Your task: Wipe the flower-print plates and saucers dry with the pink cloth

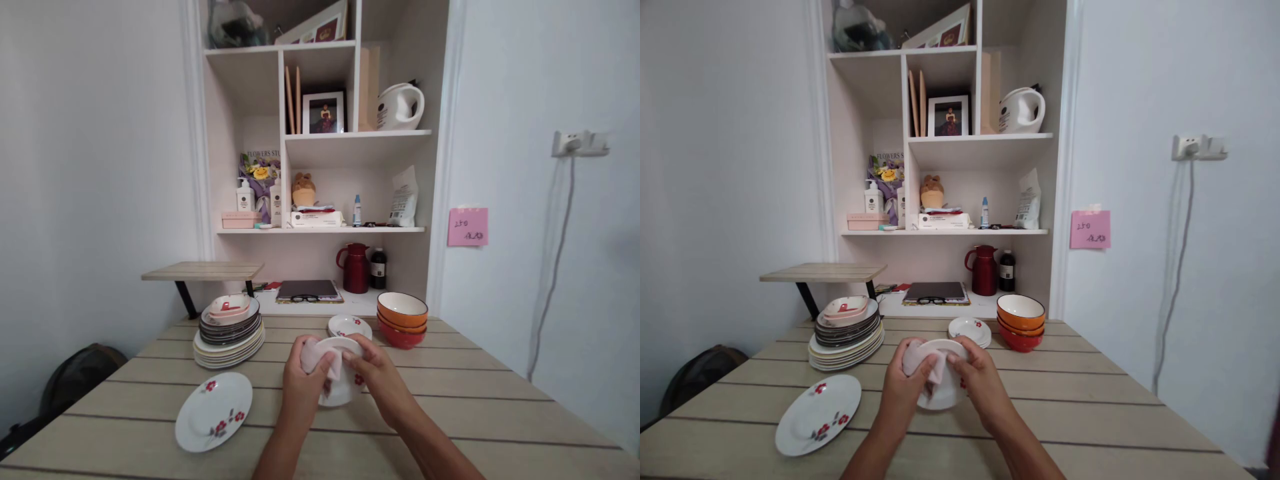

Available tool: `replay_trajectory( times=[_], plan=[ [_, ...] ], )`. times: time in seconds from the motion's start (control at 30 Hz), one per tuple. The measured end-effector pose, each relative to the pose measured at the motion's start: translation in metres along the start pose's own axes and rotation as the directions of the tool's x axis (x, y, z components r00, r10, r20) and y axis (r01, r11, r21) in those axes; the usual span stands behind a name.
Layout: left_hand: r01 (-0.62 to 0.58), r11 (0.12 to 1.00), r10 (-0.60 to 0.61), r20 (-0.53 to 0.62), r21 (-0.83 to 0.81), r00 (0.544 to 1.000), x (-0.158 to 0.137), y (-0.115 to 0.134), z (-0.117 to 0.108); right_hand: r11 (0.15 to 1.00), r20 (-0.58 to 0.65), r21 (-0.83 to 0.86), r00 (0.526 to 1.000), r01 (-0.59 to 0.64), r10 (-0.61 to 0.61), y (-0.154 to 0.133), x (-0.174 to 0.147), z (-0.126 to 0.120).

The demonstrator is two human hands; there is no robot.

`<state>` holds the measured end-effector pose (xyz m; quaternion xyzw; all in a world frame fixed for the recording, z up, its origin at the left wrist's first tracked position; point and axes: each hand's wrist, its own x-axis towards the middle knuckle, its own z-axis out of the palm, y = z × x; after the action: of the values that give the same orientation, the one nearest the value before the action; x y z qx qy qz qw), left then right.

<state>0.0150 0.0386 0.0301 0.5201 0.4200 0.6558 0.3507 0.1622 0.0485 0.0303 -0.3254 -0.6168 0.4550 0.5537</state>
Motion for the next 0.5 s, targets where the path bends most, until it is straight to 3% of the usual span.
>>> replay_trajectory(
  times=[0.3, 0.5],
  plan=[
    [0.028, 0.992, -0.039, -0.085, -0.123, 0.996, 0.003, -0.007, 0.0, 0.975, -0.13, 0.219, 0.99, -0.019, 0.048, -0.003, -0.001, 0.008],
    [0.117, 0.953, -0.132, -0.034, -0.28, 0.991, 0.004, -0.014, 0.002, 0.875, -0.219, 0.482, 0.962, -0.039, 0.163, 0.0, -0.001, 0.015]
  ],
)
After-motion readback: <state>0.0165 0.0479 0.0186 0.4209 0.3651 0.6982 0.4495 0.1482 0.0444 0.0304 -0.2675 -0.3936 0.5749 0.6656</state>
